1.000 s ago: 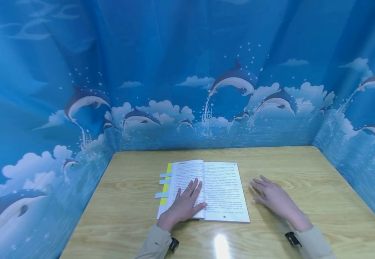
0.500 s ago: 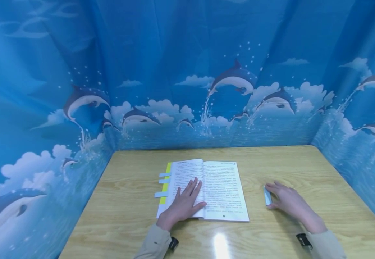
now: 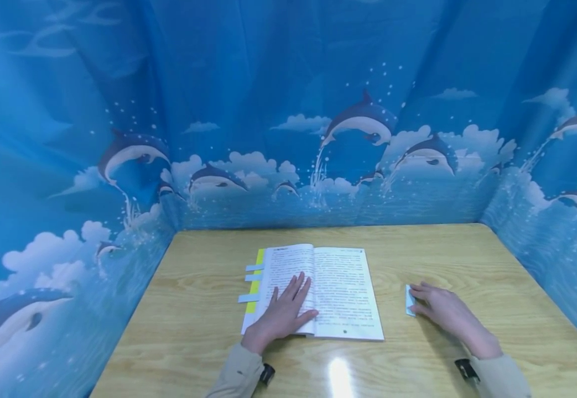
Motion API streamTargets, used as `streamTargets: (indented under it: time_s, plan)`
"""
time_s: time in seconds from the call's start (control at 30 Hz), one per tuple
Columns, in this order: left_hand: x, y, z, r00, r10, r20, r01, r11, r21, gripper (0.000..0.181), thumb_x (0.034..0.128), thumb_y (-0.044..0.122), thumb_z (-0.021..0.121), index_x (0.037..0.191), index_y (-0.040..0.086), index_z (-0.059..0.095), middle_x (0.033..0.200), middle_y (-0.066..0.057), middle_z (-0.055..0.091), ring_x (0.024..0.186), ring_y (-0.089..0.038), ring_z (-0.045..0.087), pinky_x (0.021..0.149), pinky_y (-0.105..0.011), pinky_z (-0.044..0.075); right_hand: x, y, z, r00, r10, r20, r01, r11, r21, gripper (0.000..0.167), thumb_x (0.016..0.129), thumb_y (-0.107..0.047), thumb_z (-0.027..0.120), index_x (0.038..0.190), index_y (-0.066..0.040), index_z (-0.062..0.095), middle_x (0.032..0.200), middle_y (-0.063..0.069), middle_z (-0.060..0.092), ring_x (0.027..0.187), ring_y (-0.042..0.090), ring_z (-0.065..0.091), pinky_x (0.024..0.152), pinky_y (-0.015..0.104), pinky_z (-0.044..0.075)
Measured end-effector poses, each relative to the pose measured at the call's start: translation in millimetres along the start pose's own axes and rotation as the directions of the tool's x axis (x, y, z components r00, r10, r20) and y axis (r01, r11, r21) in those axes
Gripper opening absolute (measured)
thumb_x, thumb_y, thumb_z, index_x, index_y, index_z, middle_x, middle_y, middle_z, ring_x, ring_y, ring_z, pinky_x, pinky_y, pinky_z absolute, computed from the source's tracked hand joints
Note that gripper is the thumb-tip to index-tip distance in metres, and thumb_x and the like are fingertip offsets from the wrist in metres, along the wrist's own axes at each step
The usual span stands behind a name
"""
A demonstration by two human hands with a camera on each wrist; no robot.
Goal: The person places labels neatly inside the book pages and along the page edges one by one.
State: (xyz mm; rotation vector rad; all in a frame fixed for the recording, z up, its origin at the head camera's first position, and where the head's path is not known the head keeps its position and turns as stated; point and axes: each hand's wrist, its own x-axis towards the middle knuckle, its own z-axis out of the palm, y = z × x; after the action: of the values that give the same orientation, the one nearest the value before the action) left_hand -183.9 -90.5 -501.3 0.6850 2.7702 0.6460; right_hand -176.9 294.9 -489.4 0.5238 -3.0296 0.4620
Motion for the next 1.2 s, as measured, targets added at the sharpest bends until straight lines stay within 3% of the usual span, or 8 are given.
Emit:
streamTargets:
  time_s: [0.13,0.37,0.6,0.8,1.03,1.2]
  plan:
    - [-0.9,0.6,-1.4,1.0,-0.002,0.001,0.002,1.0,-0.003,0.076,0.1049,0.052,0.046,0.164,0.013,0.016,0.171,-0.009,0.006,0.156,-0.029,0.009,0.122,-0.065,0.007,2.1,-2.0,-0.1,1.0,0.005,0.027,-0.005,1.0,0.005,0.04,0.094,-0.017,0.071,0.124,0.009,0.066,0.13,0.031,0.061,0.119,0.054,0.057,0.098,0.067,0.046]
    - [-0.3,0.7,-1.2,1.0,-0.006,0.001,0.006,1.0,-0.007,0.076,0.1053,0.051,0.045,0.164,0.014,0.015,0.171,-0.008,0.006,0.157,-0.028,0.008,0.122,-0.065,0.006,3.2,-1.5,1.4,1.0,-0.006,0.02,0.006,1.0,-0.023,0.043,0.091,-0.016,0.072,0.125,0.011,0.066,0.13,0.029,0.063,0.113,0.05,0.062,0.094,0.063,0.051]
    - [0.4,0.4,-0.1,1.0,0.001,-0.004,-0.001,1.0,-0.003,0.076,0.1052,0.051,0.046,0.163,0.013,0.016,0.171,-0.009,0.007,0.156,-0.029,0.01,0.122,-0.065,0.007,4.1,-0.4,3.7,1.0,-0.019,-0.004,0.019,0.998,-0.061,0.046,0.086,-0.016,0.077,0.123,0.009,0.067,0.128,0.026,0.065,0.09,0.031,0.068,0.084,0.057,0.056]
    - [2.1,0.4,-1.0,1.0,-0.024,0.008,0.024,1.0,-0.001,0.076,0.1048,0.053,0.045,0.164,0.015,0.016,0.171,-0.007,0.006,0.157,-0.027,0.009,0.122,-0.064,0.006,9.0,0.2,7.9,0.998,-0.022,-0.066,0.017,0.997,-0.077,0.037,0.082,-0.003,0.079,0.117,0.005,0.071,0.119,0.024,0.069,0.101,0.043,0.069,0.082,0.055,0.058]
    - [3.0,-1.1,-0.2,1.0,-0.022,0.009,0.022,1.0,0.001,0.076,0.1046,0.054,0.045,0.164,0.016,0.016,0.171,-0.006,0.005,0.157,-0.027,0.009,0.122,-0.064,0.007,21.2,6.4,6.4,0.996,-0.034,-0.077,0.029,0.998,-0.06,0.033,0.079,0.0,0.081,0.111,0.003,0.074,0.108,0.021,0.071,0.095,0.04,0.069,0.079,0.053,0.059]
    - [3.2,-0.9,-0.1,1.0,-0.021,0.013,0.021,1.0,-0.005,0.076,0.1045,0.054,0.044,0.164,0.016,0.016,0.171,-0.006,0.005,0.157,-0.027,0.009,0.122,-0.064,0.007,29.1,12.2,4.9,0.998,-0.014,-0.063,0.011,0.999,-0.042,0.025,0.081,-0.001,0.08,0.105,0.003,0.075,0.096,0.014,0.072,0.083,0.031,0.07,0.072,0.047,0.06]
